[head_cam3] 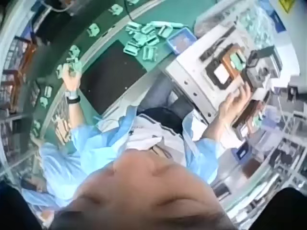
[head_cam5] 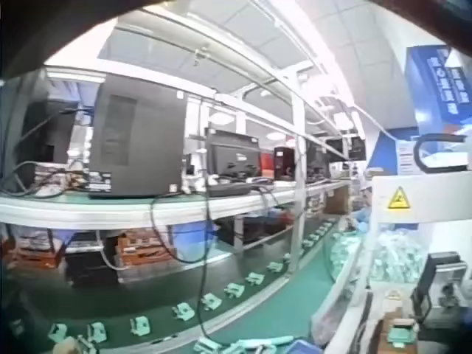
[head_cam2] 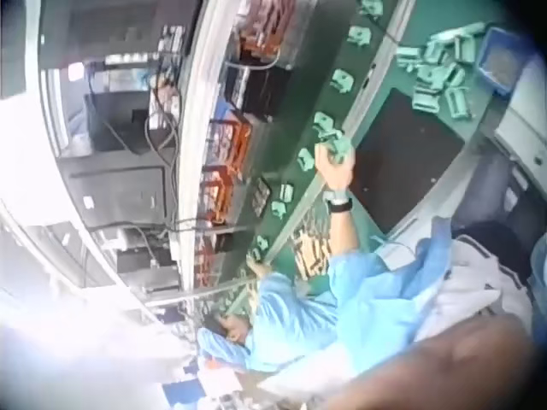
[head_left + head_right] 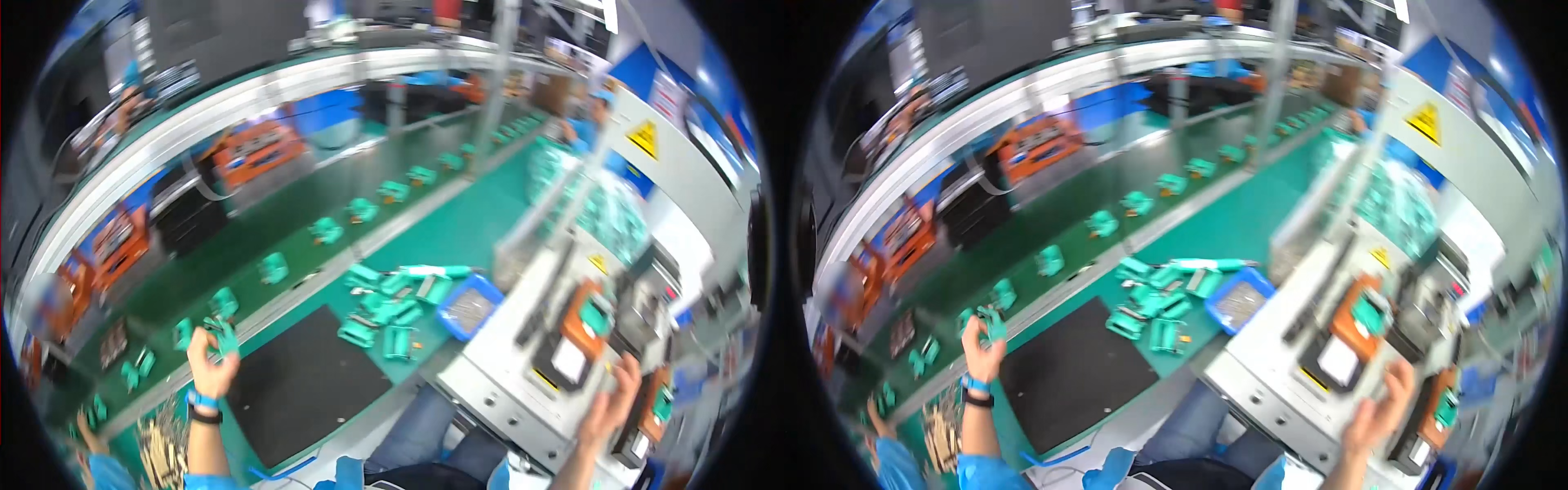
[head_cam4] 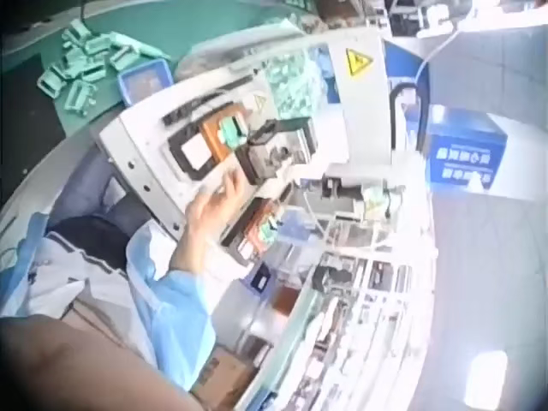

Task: Placing green plastic components into a processing machine on an assembly line.

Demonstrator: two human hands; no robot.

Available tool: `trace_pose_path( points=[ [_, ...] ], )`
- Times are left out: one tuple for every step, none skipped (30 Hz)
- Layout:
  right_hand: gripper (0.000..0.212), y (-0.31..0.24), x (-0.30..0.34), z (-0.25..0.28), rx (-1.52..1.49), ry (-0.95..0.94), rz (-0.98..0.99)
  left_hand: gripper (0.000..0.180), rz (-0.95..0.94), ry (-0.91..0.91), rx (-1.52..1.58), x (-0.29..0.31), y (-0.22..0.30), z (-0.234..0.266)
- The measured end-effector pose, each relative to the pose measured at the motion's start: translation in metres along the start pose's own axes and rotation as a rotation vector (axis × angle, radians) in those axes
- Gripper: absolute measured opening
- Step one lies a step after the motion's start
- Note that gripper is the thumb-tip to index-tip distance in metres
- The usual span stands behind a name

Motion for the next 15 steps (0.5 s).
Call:
trace_pose_path(
  points=[
    [0.043,-0.008,0.006,-0.008,-0.179,0.018,-0.022,0.039,-0.074,-0.031,0.079,-0.001,0.043,-0.021],
    [0.045,-0.014,0.010,-0.010,-0.293,-0.087,0.007,0.037,-0.398,-0.175,0.075,-0.003,0.088,-0.027],
    [0.048,-0.021,0.019,-0.018,-0.374,-0.173,-0.024,0.044,-0.516,-0.305,0.078,0.000,0.120,-0.040],
    [0.052,-0.029,0.025,-0.021,-0.424,-0.300,-0.049,0.047,-0.618,-0.377,0.162,0.005,0.157,-0.059],
    [0.055,-0.040,0.025,-0.022,-0.551,-0.411,-0.052,0.049,-0.780,-0.478,0.224,0.011,0.193,-0.079],
    [0.059,-0.045,0.029,-0.020,-0.589,-0.521,-0.082,0.045,-0.891,-0.531,0.308,0.019,0.227,-0.098],
    [0.058,-0.053,0.034,-0.016,-0.707,-0.545,-0.176,0.041,-0.961,-0.598,0.431,0.027,0.261,-0.111],
    [0.058,-0.056,0.038,-0.010,-0.845,-0.567,-0.253,0.037,-0.988,-0.646,0.577,0.039,0.287,-0.121],
    [0.055,-0.053,0.043,0.001,-0.831,-0.628,-0.255,0.036,-1.013,-0.651,0.699,0.051,0.311,-0.131],
    [0.051,-0.049,0.049,0.015,-0.816,-0.689,-0.257,0.035,-1.036,-0.656,0.822,0.061,0.333,-0.136],
    [0.047,-0.040,0.058,0.029,-0.768,-0.637,-0.292,0.037,-1.086,-0.687,0.886,0.069,0.354,-0.141],
    [0.040,-0.030,0.066,0.047,-0.834,-0.594,-0.501,0.041,-1.134,-0.718,0.949,0.076,0.374,-0.145],
    [0.038,-0.024,0.073,0.065,-0.942,-0.398,-0.592,0.036,-1.150,-0.751,0.975,0.088,0.391,-0.149],
    [0.036,-0.020,0.080,0.080,-1.045,-0.194,-0.675,0.036,-1.172,-0.771,1.008,0.096,0.410,-0.155],
    [0.036,-0.014,0.084,0.097,-1.021,-0.160,-0.684,0.037,-1.233,-0.728,1.066,0.102,0.431,-0.160]
  ],
)
Point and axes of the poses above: each hand's wrist, its own x-axis away from the middle knuckle, its own z-axis out of the back of the hand, y = z × x, the point moved 2 cm from there along -x, towards the middle knuckle
